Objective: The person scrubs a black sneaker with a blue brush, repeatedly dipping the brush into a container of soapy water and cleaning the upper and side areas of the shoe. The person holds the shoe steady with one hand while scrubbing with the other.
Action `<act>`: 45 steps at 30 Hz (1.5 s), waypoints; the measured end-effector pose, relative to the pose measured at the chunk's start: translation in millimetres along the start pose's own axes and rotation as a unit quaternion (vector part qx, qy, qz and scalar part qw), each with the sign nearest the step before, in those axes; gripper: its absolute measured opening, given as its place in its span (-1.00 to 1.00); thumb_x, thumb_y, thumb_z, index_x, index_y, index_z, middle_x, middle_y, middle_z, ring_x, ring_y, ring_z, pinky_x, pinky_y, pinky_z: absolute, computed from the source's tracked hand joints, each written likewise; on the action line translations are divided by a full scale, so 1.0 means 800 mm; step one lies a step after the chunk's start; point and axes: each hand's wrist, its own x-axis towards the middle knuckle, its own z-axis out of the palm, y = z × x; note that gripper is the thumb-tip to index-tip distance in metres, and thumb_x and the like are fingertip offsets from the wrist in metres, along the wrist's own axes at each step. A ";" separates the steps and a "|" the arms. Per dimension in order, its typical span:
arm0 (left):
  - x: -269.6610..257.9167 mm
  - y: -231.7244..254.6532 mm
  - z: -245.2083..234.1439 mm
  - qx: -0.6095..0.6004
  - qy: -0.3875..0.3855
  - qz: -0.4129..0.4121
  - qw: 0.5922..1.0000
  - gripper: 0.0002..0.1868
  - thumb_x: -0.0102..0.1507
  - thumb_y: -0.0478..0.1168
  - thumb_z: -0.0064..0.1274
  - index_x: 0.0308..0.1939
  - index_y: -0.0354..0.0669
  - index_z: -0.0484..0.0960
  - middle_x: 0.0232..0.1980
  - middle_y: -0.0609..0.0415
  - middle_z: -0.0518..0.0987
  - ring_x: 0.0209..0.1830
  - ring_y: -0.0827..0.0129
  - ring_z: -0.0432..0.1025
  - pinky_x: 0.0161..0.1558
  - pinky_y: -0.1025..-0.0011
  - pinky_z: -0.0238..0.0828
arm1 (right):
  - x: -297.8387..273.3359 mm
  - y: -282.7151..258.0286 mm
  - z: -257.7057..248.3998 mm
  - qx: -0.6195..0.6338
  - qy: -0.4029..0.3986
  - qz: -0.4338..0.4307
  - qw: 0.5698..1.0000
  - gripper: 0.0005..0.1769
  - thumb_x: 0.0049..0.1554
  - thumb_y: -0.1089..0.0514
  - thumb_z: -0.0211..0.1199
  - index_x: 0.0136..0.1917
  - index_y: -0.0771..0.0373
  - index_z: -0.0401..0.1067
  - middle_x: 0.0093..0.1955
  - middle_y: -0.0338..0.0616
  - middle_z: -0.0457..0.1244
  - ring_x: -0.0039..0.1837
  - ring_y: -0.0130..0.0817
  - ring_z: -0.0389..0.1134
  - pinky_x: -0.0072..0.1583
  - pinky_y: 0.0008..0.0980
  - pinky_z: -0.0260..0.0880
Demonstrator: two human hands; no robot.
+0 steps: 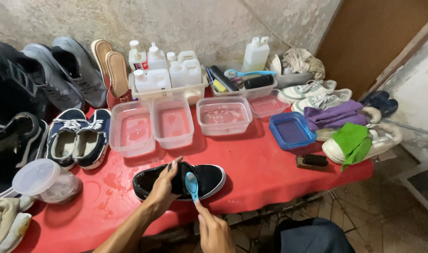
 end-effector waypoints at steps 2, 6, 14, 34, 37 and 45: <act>0.001 -0.002 0.001 0.001 -0.002 0.007 1.000 -0.39 0.33 0.14 -0.21 0.47 0.25 0.44 0.48 0.15 0.44 0.44 0.26 0.32 0.28 -0.03 0.28 | 0.012 0.000 0.000 -0.018 0.009 -0.007 1.000 -0.47 0.23 0.07 0.00 0.45 -0.17 0.39 -0.23 -0.04 0.41 -0.15 -0.04 0.46 -0.10 -0.18 0.38; -0.009 -0.003 0.002 0.016 -0.012 0.014 1.000 -0.36 0.31 0.17 -0.22 0.49 0.31 0.38 0.53 0.21 0.43 0.51 0.30 0.31 0.35 0.01 0.28 | 0.064 -0.072 -0.039 -0.078 -0.067 0.080 0.991 -0.48 0.28 0.01 -0.06 0.48 -0.21 0.33 -0.09 -0.04 0.40 -0.01 0.12 0.41 -0.09 0.11 0.35; 0.018 -0.013 -0.009 0.014 -0.004 0.013 1.000 -0.40 0.34 0.17 -0.23 0.47 0.35 0.41 0.59 0.28 0.33 0.54 0.29 0.25 0.31 -0.11 0.23 | 0.039 -0.010 -0.020 -0.239 -0.127 0.135 0.953 -0.32 0.24 -0.05 -0.08 0.56 -0.66 0.05 -0.15 -0.21 0.29 -0.01 0.08 0.38 -0.04 0.22 0.34; 0.023 -0.019 -0.017 0.042 -0.017 0.028 0.999 -0.33 0.29 0.25 -0.26 0.49 0.40 0.36 0.66 0.31 0.23 0.65 0.32 0.09 0.42 -0.16 0.05 | 0.031 -0.043 -0.021 0.059 -0.109 0.065 0.990 -0.40 0.26 0.00 -0.11 0.56 -0.20 0.20 0.45 -0.32 0.33 0.32 -0.20 0.46 0.21 -0.47 0.32; 0.036 -0.020 -0.021 0.028 -0.016 0.026 0.999 -0.39 0.32 0.17 -0.22 0.48 0.42 0.39 0.65 0.30 0.25 0.63 0.26 0.13 0.38 -0.27 0.06 | 0.003 -0.012 0.009 -0.007 -0.015 0.145 0.989 -0.35 0.12 -0.09 0.01 0.43 -0.67 0.36 -0.28 -0.17 0.43 -0.26 -0.38 0.50 -0.08 -0.58 0.39; 0.025 -0.023 -0.020 0.067 -0.025 0.032 0.997 -0.33 0.29 0.24 -0.26 0.50 0.41 0.34 0.71 0.34 0.11 0.71 0.25 -0.05 0.42 -0.41 -0.11 | 0.000 -0.022 0.031 0.009 0.015 0.109 0.994 -0.37 0.15 -0.07 -0.02 0.46 -0.55 0.36 -0.58 -0.18 0.29 -0.47 -0.21 0.35 -0.16 -0.41 0.40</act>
